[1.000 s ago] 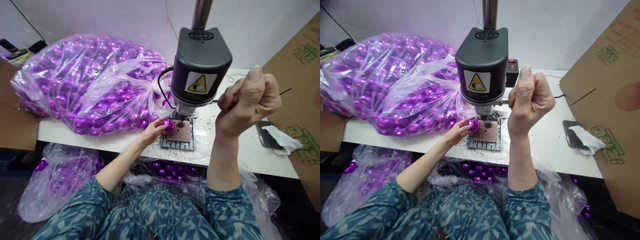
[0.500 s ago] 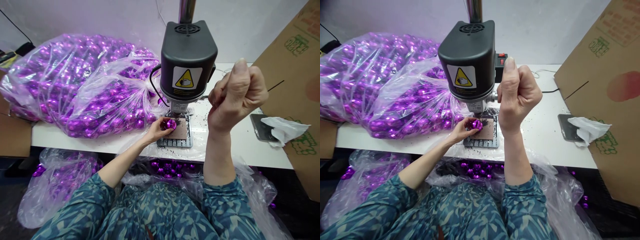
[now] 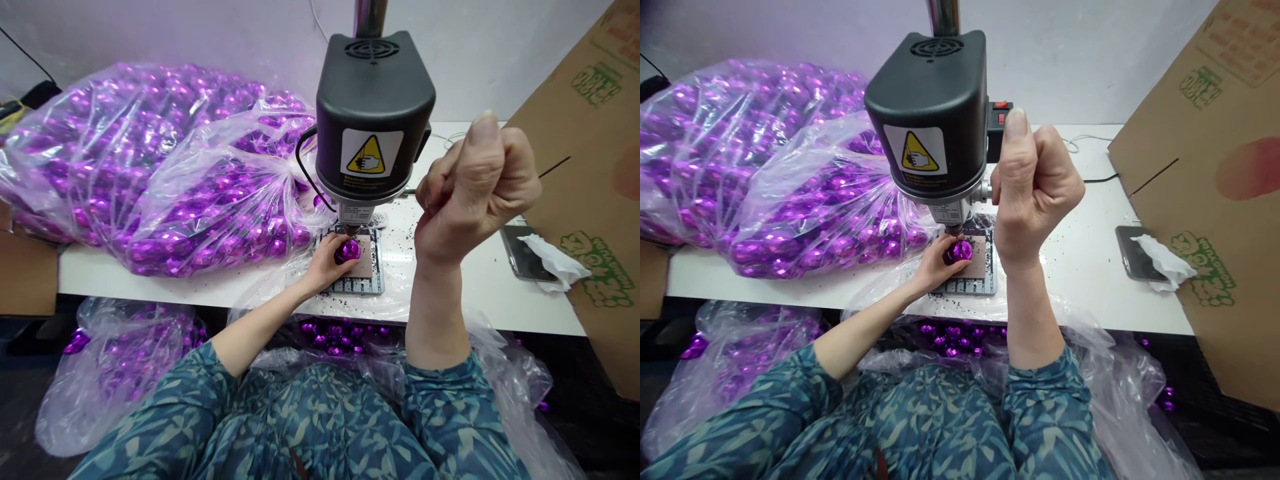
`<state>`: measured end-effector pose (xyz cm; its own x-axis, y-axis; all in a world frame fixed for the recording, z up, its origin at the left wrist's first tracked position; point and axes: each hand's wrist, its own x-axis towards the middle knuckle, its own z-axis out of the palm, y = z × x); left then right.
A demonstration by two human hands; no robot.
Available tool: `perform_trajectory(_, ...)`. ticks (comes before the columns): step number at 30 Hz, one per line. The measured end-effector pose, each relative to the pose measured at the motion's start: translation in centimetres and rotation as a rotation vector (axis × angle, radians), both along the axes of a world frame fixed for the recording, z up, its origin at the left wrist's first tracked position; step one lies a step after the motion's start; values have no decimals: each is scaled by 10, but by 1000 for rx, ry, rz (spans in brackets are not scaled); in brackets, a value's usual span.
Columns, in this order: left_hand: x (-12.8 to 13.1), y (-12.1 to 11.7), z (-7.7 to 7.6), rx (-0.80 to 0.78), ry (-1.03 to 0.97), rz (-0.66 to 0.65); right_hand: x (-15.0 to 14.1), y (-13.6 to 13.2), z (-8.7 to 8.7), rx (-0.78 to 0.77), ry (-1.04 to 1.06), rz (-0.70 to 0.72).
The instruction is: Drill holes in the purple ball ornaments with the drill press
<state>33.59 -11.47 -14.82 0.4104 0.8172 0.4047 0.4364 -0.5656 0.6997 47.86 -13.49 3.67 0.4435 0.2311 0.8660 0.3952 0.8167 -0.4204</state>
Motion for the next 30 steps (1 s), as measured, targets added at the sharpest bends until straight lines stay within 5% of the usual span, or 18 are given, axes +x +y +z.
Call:
perform_trajectory(12,3,-2,-5,-94,-121,56,-7,-13,-15,31,126,70)
perform_trajectory(30,1,-3,-4,-113,-96,56,4,-4,-55,344,-64,78)
